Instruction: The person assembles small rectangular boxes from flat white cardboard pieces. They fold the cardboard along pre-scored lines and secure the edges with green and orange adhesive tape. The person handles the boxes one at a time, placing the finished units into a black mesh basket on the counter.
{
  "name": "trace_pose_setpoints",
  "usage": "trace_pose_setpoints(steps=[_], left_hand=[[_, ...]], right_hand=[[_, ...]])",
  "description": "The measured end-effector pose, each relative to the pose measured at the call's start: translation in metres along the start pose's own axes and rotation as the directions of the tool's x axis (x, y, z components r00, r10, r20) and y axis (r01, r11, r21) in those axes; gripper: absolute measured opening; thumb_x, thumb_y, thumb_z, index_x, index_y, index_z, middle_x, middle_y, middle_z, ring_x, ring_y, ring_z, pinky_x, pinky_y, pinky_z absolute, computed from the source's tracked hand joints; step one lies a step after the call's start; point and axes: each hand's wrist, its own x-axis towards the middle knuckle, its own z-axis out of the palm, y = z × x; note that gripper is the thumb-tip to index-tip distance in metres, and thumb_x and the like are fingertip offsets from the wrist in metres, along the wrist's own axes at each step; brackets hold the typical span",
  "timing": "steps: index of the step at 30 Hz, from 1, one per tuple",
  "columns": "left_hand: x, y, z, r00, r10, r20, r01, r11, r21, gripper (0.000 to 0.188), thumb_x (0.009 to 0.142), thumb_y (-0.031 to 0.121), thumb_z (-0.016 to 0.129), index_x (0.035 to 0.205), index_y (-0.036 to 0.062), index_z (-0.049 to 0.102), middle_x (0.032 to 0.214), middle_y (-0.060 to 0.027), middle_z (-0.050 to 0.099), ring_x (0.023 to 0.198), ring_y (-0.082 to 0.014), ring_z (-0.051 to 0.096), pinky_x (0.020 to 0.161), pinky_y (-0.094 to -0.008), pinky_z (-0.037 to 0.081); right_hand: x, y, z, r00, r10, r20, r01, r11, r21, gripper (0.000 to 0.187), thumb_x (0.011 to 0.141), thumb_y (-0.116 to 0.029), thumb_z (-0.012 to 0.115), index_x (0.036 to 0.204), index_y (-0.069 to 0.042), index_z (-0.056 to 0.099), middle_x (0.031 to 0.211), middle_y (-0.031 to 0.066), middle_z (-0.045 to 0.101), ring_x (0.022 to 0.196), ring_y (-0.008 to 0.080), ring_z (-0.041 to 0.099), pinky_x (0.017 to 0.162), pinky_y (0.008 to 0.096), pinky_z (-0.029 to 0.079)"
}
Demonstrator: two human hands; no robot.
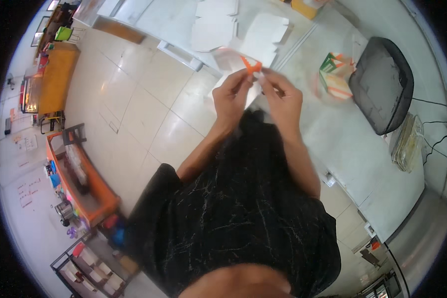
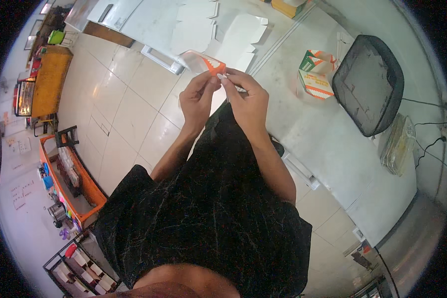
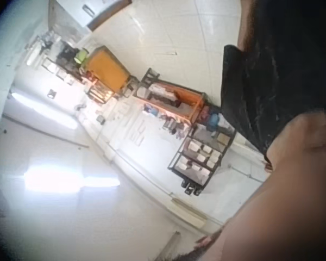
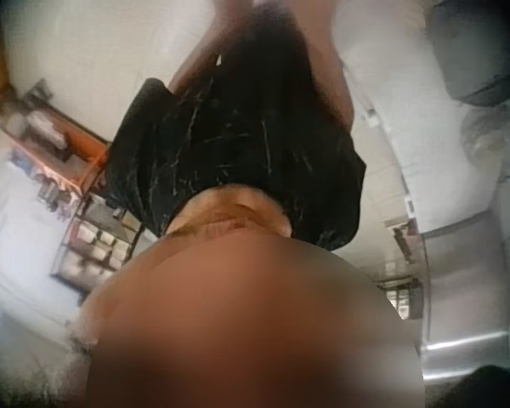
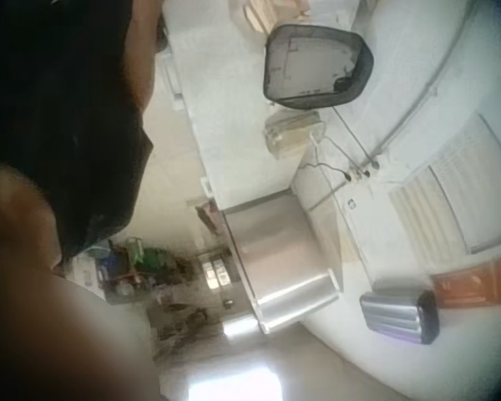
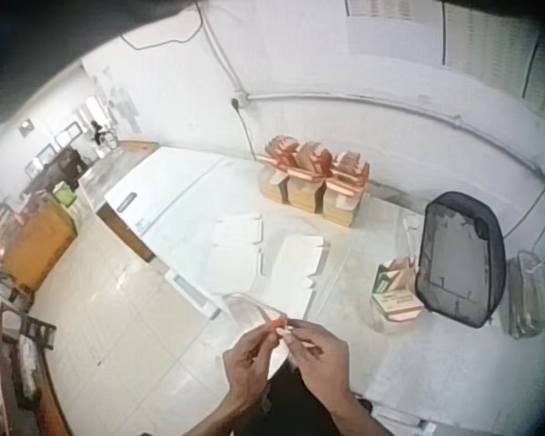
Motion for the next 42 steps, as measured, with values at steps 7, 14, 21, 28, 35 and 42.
trace_pose_setpoints(steps=[7, 14, 21, 28, 35, 42], left_hand=[[-0.001, -0.002, -0.009, 0.999, 0.000, 0.042, 0.004, 0.997, -0.077, 0.017, 0.090, -0.003, 0.063, 0.107, -0.0043, 0.068, 0.107, -0.0097, 0.067, 0.094, -0.0144, 0.064, 0.084, -0.0280, 0.055], [-0.003, 0.008, -0.017, 0.996, -0.075, 0.049, 0.078, 0.995, -0.060, 0.019, 0.088, -0.001, 0.067, 0.107, -0.0028, 0.068, 0.106, -0.0108, 0.070, 0.096, -0.0145, 0.065, 0.086, -0.0281, 0.053], [-0.006, 0.011, -0.011, 0.999, 0.044, 0.002, -0.044, 0.990, 0.133, 0.026, 0.089, -0.001, 0.067, 0.115, -0.0033, 0.067, 0.108, -0.0111, 0.070, 0.097, -0.0121, 0.064, 0.086, -0.0255, 0.051], [-0.008, 0.000, -0.006, 0.965, 0.253, -0.065, -0.225, 0.931, 0.288, 0.033, 0.085, -0.003, 0.069, 0.117, 0.0004, 0.067, 0.098, -0.0130, 0.073, 0.085, -0.0124, 0.068, 0.077, -0.0243, 0.053], [-0.009, 0.017, -0.010, 0.934, 0.355, 0.030, -0.320, 0.797, 0.512, 0.030, 0.085, -0.001, 0.067, 0.116, 0.0038, 0.068, 0.098, -0.0152, 0.071, 0.084, -0.0203, 0.069, 0.071, -0.0289, 0.054], [-0.014, 0.020, -0.008, 0.923, 0.372, 0.097, -0.369, 0.789, 0.491, 0.045, 0.079, -0.003, 0.068, 0.123, 0.0023, 0.062, 0.106, -0.0167, 0.067, 0.095, -0.0330, 0.065, 0.076, -0.0378, 0.053]], right_hand=[[-0.001, -0.008, -0.003, 1.000, -0.002, 0.026, 0.003, 0.999, -0.046, 0.014, 0.089, -0.011, 0.068, 0.099, -0.002, 0.073, 0.107, 0.0111, 0.070, 0.085, 0.0137, 0.067, 0.062, 0.0250, 0.055], [-0.001, -0.015, -0.001, 0.992, -0.116, 0.057, 0.123, 0.979, -0.162, 0.013, 0.087, -0.010, 0.070, 0.097, -0.004, 0.074, 0.103, 0.0103, 0.070, 0.087, 0.0175, 0.068, 0.070, 0.0288, 0.055], [-0.001, -0.016, 0.006, 0.972, -0.232, 0.044, 0.234, 0.930, -0.283, 0.011, 0.084, -0.009, 0.071, 0.093, -0.002, 0.073, 0.103, 0.0106, 0.070, 0.086, 0.0178, 0.068, 0.069, 0.0287, 0.054], [-0.003, -0.015, 0.016, 0.986, -0.160, -0.048, 0.156, 0.986, -0.065, 0.010, 0.081, -0.004, 0.073, 0.090, 0.000, 0.072, 0.103, 0.0131, 0.070, 0.086, 0.0178, 0.068, 0.073, 0.0283, 0.053], [0.000, -0.012, 0.013, 0.960, -0.277, -0.030, 0.266, 0.944, -0.196, 0.010, 0.081, -0.004, 0.073, 0.090, 0.000, 0.072, 0.103, 0.0143, 0.071, 0.091, 0.0214, 0.069, 0.079, 0.0307, 0.053], [0.002, -0.011, 0.013, 0.924, -0.383, -0.010, 0.366, 0.890, -0.270, 0.011, 0.081, -0.003, 0.073, 0.091, 0.000, 0.072, 0.103, 0.0139, 0.070, 0.092, 0.0231, 0.069, 0.081, 0.0332, 0.053]])
